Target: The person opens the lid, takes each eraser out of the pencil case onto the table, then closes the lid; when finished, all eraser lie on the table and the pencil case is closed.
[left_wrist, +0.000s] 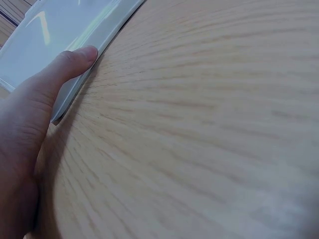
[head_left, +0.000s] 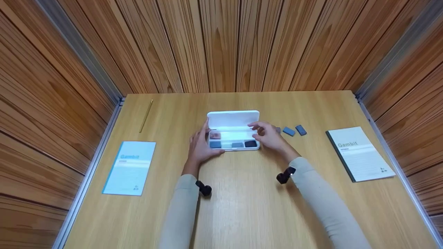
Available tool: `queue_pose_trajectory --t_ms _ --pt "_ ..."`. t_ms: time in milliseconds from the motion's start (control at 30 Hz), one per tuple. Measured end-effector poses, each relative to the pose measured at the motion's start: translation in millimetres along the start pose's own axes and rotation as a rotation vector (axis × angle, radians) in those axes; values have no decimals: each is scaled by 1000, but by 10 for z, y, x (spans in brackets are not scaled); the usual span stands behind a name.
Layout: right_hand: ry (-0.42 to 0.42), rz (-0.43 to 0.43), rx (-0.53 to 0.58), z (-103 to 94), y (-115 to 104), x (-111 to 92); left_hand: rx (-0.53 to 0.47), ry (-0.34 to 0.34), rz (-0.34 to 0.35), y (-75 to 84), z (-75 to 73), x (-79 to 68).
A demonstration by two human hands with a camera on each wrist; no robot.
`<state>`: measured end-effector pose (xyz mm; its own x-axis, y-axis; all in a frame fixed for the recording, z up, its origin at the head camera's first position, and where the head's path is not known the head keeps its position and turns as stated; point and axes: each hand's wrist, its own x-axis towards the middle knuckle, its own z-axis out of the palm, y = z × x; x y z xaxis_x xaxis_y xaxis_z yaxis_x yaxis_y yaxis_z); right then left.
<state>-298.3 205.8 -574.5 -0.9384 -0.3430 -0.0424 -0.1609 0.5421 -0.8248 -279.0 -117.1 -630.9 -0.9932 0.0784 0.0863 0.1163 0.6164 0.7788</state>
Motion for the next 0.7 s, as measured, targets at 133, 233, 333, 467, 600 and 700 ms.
queue_pose_trajectory --t_ms 133,233,333,467,600,700 --pt "-23 -26 24 119 -90 47 18 -3 2 0 0 5" --pt "-39 -33 31 197 -153 78 31 -5 1 -4 3 4" --pt "-49 -37 26 269 -210 108 39 -7 5 -7 6 0" --pt "-60 -52 22 359 -262 148 45 -17 17 -1 2 -5" --pt "-73 -68 28 453 -299 179 37 -21 33 -1 -10 -10" --pt "-83 -80 25 525 -325 203 33 -27 42 -11 -17 -13"
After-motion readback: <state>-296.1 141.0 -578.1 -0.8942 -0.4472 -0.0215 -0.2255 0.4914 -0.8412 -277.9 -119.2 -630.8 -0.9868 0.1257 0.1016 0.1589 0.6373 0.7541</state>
